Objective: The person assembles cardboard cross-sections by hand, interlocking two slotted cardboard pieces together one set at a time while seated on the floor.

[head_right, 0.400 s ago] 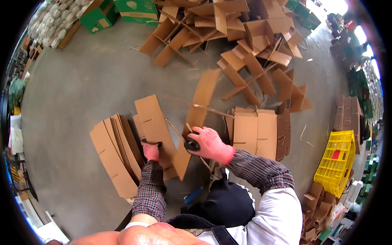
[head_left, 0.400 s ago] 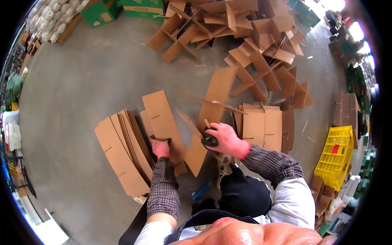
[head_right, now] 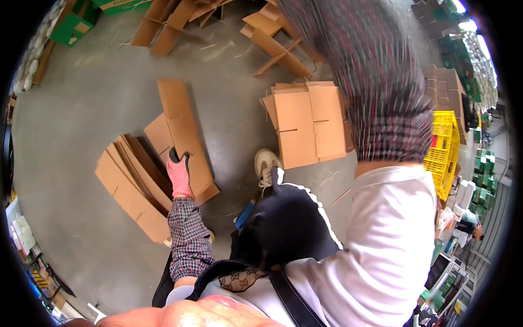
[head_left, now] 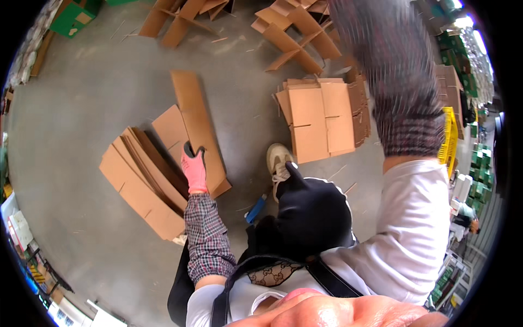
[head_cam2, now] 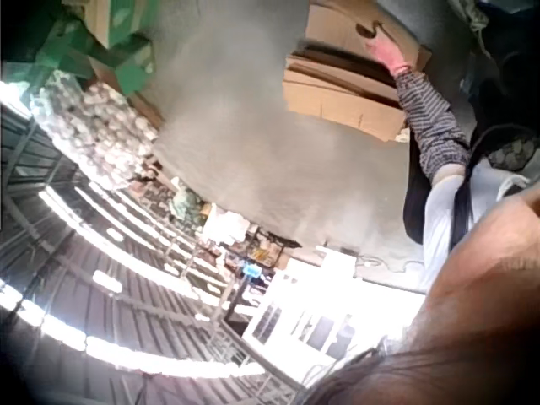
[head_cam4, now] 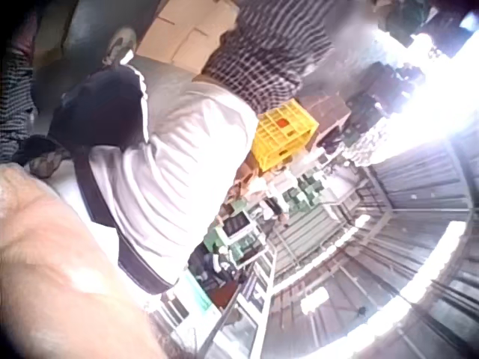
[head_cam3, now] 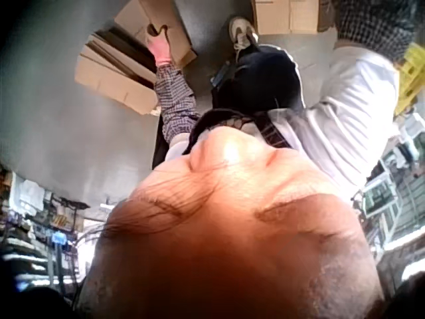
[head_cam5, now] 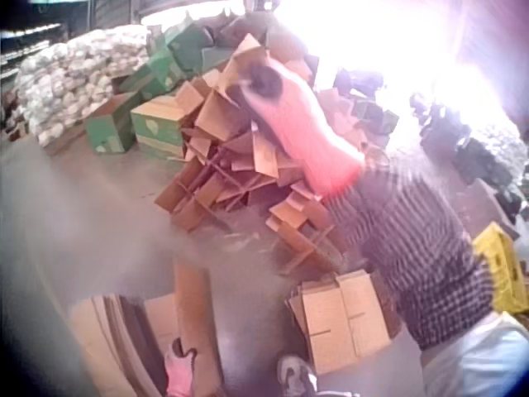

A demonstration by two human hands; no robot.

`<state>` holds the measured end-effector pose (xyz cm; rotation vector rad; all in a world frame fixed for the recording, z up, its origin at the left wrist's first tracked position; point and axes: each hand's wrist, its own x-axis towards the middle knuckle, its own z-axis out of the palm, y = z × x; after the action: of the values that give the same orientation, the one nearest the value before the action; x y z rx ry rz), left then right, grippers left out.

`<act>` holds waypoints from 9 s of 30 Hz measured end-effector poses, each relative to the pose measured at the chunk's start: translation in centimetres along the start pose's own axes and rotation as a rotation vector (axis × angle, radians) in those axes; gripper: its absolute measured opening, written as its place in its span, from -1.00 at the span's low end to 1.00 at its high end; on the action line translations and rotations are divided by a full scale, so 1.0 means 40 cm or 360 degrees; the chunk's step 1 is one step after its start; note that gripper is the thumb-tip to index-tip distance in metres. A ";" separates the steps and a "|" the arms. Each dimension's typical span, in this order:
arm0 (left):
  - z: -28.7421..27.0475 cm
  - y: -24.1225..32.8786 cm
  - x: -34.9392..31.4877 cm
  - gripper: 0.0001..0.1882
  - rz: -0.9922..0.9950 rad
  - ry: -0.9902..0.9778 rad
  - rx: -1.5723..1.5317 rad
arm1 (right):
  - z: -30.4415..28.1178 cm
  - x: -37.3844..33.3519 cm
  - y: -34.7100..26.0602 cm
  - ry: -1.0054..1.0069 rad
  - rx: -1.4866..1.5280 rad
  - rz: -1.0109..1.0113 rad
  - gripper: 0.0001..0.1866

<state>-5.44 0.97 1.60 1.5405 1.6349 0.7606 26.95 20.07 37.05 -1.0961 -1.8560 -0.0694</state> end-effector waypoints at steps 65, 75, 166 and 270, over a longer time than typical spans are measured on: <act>0.222 0.026 -0.061 -0.66 0.0585 -0.0435 0.1370 | 0.337 -0.861 -0.199 -0.1567 -0.0475 0.0615 -0.47; 0.167 0.041 -0.030 -0.47 0.0528 -0.0524 0.1156 | 0.332 -0.945 -0.186 -0.1568 -0.0507 0.0590 -0.49; -0.307 0.162 0.458 -0.51 0.0531 0.0048 0.2017 | 0.123 -1.053 -0.183 -0.0127 0.0336 0.1688 -0.58; 0.124 -0.439 -0.319 -0.40 -0.0409 -0.0442 -0.0238 | 0.401 -0.862 -0.466 -0.1829 -0.0016 -0.0202 -0.44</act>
<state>-10.96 -13.77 -14.16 1.2397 1.4950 0.4938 7.92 -6.08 9.70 -1.1047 -2.9230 0.5967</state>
